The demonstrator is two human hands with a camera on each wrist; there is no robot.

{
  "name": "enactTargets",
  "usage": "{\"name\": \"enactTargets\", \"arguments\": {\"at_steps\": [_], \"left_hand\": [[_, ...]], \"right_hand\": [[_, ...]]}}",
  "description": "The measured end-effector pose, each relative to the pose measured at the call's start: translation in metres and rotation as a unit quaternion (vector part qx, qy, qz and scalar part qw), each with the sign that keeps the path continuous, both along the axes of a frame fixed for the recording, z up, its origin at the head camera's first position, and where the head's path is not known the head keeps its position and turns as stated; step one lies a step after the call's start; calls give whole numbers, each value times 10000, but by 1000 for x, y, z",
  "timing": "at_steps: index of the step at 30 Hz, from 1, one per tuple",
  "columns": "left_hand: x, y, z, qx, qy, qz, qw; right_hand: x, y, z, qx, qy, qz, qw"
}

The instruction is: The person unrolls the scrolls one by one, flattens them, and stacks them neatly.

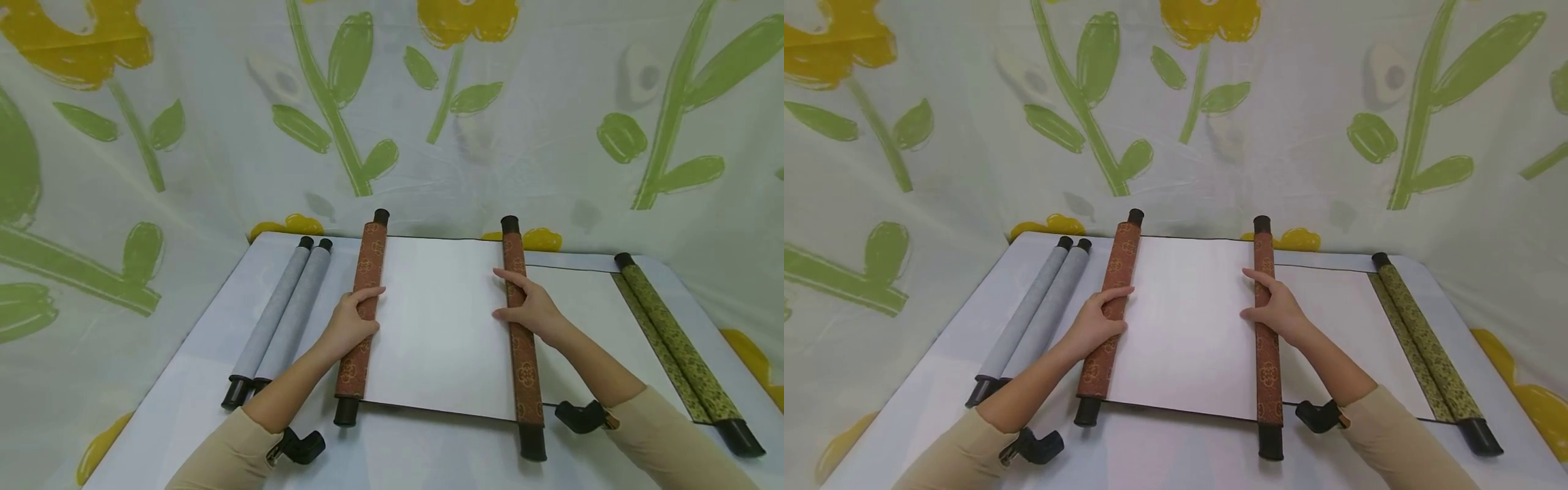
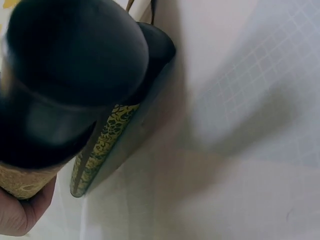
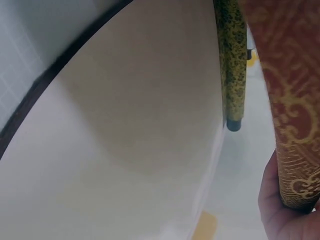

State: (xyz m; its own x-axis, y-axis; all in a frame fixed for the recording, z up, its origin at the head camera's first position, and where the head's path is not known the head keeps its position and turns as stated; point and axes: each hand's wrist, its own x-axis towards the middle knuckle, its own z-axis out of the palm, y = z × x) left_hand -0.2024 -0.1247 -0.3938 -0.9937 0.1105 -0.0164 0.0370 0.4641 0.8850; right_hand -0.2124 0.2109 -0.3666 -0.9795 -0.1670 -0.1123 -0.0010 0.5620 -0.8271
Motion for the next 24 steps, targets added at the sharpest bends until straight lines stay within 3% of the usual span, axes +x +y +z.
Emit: {"name": "enactTargets", "arguments": {"at_steps": [3,10,24], "left_hand": [[1,-1,1,-37,70,-56,10000],[2,-1,6,-659,290,-161,9973],[-1,-7,-1,-255,-60,-38,9997]], "right_hand": [[2,0,3,-69,27,56,10000],[4,1,7,-159,37,155,9997],[4,16,4,-196,-89,0,9998]]}}
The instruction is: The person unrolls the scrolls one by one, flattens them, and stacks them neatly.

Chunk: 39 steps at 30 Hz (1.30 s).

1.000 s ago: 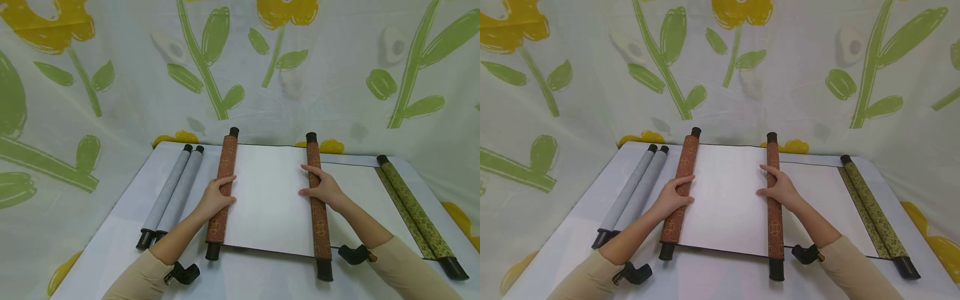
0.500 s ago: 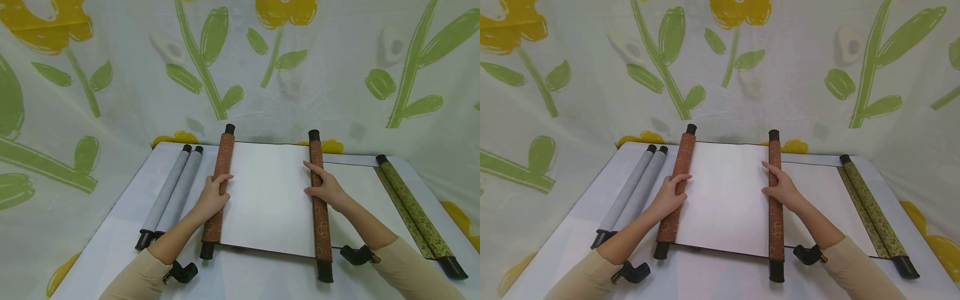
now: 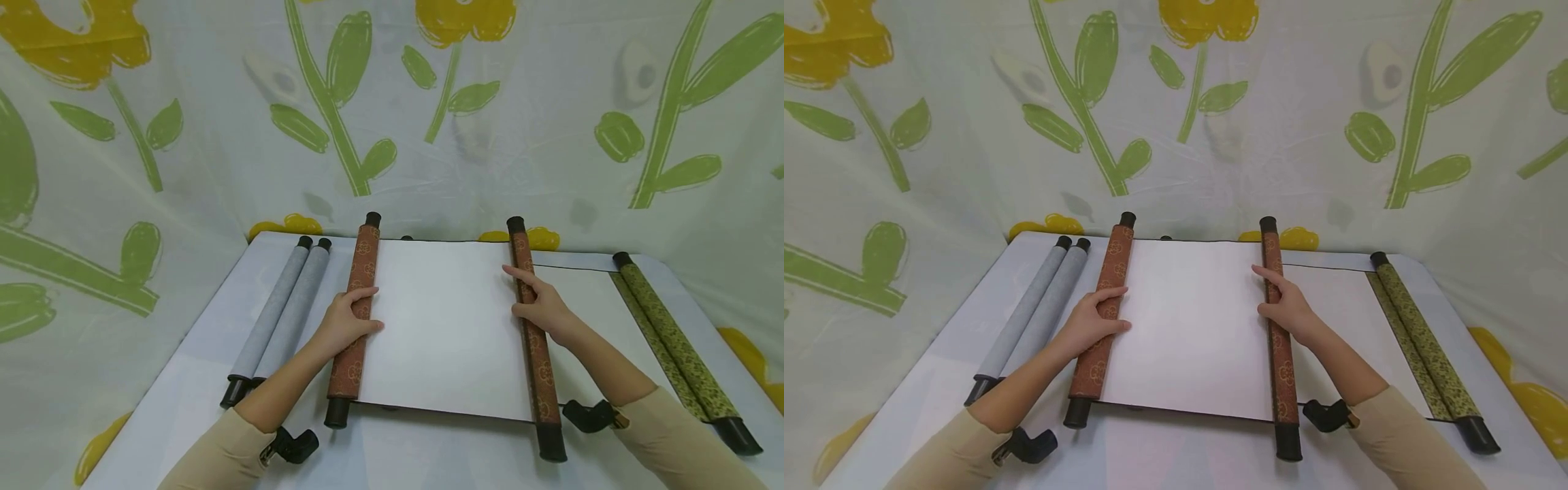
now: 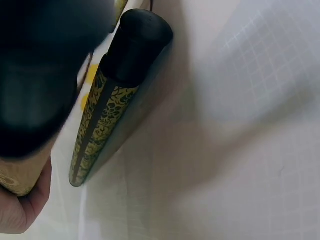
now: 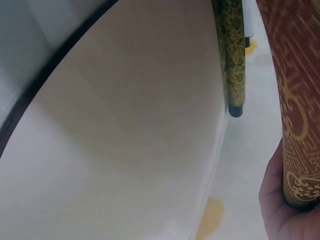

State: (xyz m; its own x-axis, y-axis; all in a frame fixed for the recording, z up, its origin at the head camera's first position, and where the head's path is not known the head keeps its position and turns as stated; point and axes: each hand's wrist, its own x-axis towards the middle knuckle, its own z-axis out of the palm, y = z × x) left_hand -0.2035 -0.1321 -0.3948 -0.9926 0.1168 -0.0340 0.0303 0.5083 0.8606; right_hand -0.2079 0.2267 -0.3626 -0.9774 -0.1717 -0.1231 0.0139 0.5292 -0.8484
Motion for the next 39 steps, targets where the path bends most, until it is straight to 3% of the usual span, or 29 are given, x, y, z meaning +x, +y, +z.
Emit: {"name": "enactTargets", "arguments": {"at_steps": [8,24,29,39], "left_hand": [[0,0,2,114,84,-104,9998],[-2,-7,3,151,447,-179,9987],[0,-9,3,227,217,-70,9995],[2,-9,2,-99,14,161,9998]], "right_hand": [[-2,2,-5,346,210,64,9992],[0,9,0,312,110,120,9994],[1,15,-1,250,124,121,9995],[1,18,-6,432,141,-52,9990]]}}
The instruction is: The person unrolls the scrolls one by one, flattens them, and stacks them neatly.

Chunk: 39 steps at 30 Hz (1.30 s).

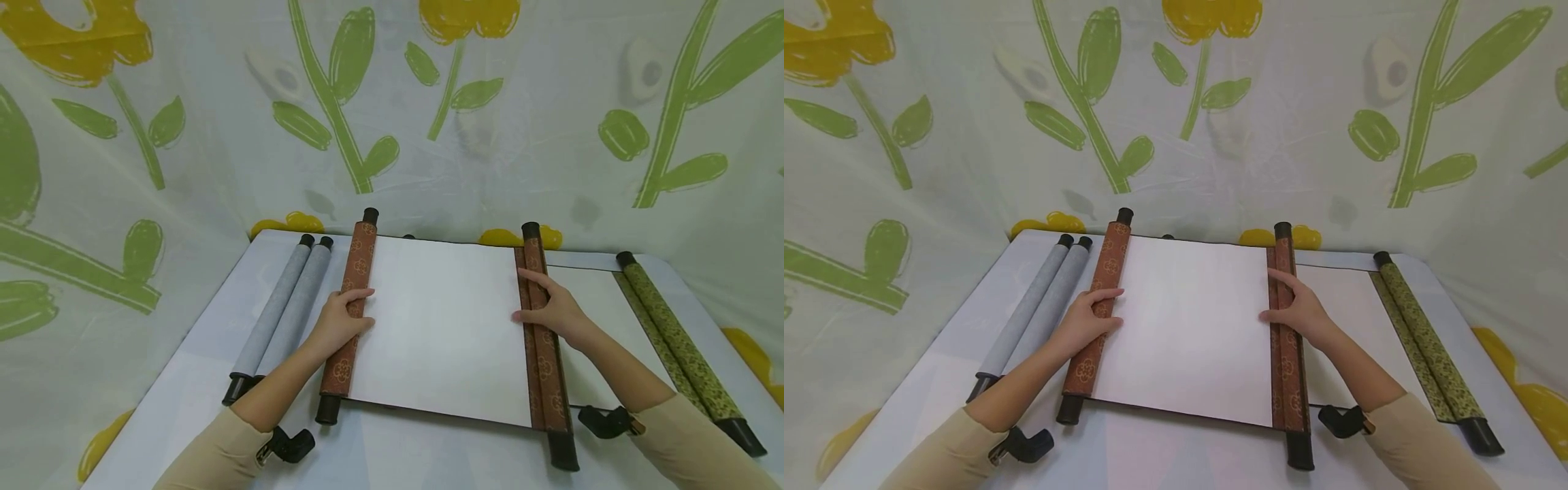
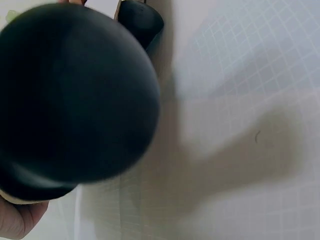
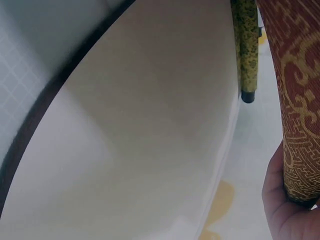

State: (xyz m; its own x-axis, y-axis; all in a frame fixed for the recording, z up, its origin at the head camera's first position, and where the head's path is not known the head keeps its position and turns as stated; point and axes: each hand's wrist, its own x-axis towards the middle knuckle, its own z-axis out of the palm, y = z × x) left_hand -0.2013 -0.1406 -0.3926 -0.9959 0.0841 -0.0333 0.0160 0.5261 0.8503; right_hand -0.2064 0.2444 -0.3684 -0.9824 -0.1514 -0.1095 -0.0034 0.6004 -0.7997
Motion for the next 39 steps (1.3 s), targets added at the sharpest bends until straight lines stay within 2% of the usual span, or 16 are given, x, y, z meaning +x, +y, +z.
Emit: {"name": "enactTargets", "arguments": {"at_steps": [4,9,15,19,24,32,39], "left_hand": [[0,0,0,3,-95,-35,9999],[-1,-1,2,-17,26,-33,10000],[-2,-3,1,9,152,-85,9998],[-3,-5,-2,128,82,-95,9998],[-3,-6,-1,291,-42,-140,9995],[-2,-6,-1,61,-211,46,9997],[-2,-5,-1,-28,-106,-28,9999]], "right_hand": [[1,2,1,23,55,23,10000],[3,6,2,-140,67,151,9998],[3,13,4,-252,9,513,9984],[4,19,4,-264,-31,680,9973],[5,22,6,-313,-10,676,9972],[5,23,8,-94,67,553,9984],[4,24,9,-79,-65,342,9994]]}}
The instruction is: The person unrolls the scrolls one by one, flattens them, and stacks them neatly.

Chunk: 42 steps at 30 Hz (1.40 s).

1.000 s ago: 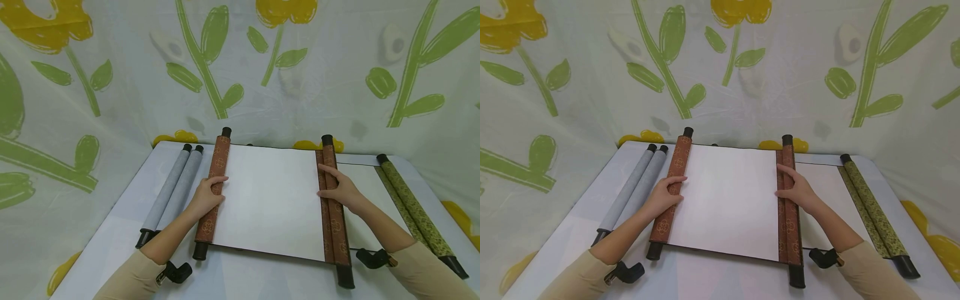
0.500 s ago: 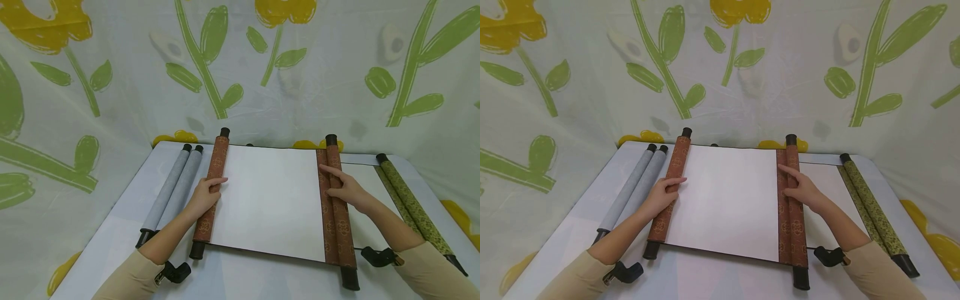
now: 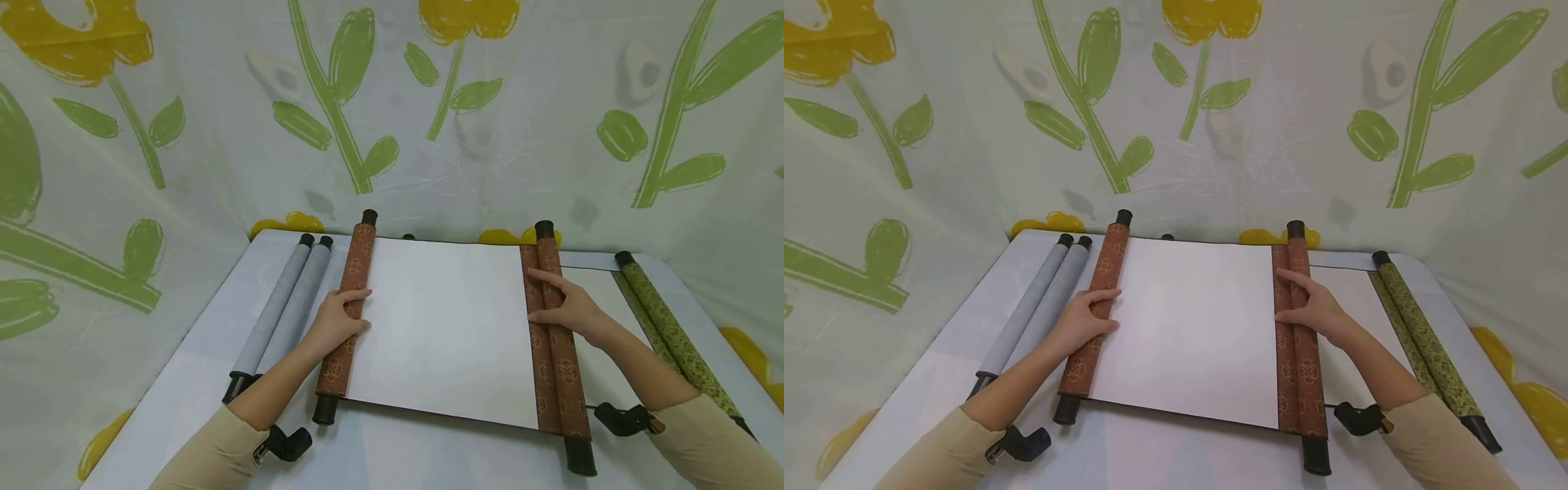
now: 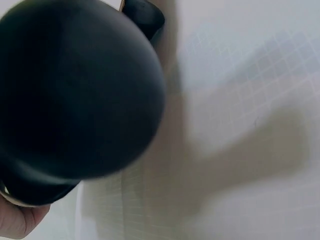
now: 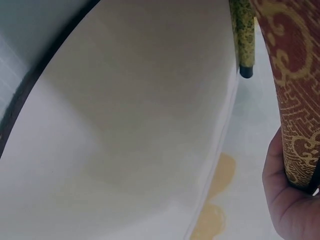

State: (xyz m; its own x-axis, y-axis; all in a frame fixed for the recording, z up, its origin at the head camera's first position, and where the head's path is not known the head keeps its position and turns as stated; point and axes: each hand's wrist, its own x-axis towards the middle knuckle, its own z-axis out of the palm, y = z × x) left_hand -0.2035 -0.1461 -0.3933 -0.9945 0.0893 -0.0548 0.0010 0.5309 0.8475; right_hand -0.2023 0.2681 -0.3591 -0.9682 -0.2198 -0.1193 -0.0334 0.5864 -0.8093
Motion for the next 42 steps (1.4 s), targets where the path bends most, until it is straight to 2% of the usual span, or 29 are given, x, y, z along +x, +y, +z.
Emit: {"name": "enactTargets", "arguments": {"at_steps": [9,18,23,32,42], "left_hand": [[-2,0,1,-90,261,-107,9996],[-2,-3,1,98,261,-179,9995],[-1,-4,1,-120,386,-248,9989],[-1,-3,3,-305,249,-159,9991],[-3,-3,2,-419,437,-224,9979]], "right_hand": [[0,2,4,-45,81,40,9999],[-2,5,3,-41,56,62,10000],[-3,9,1,78,69,25,9999],[-3,14,1,132,75,48,9999],[-3,16,4,290,41,-10,9996]]}}
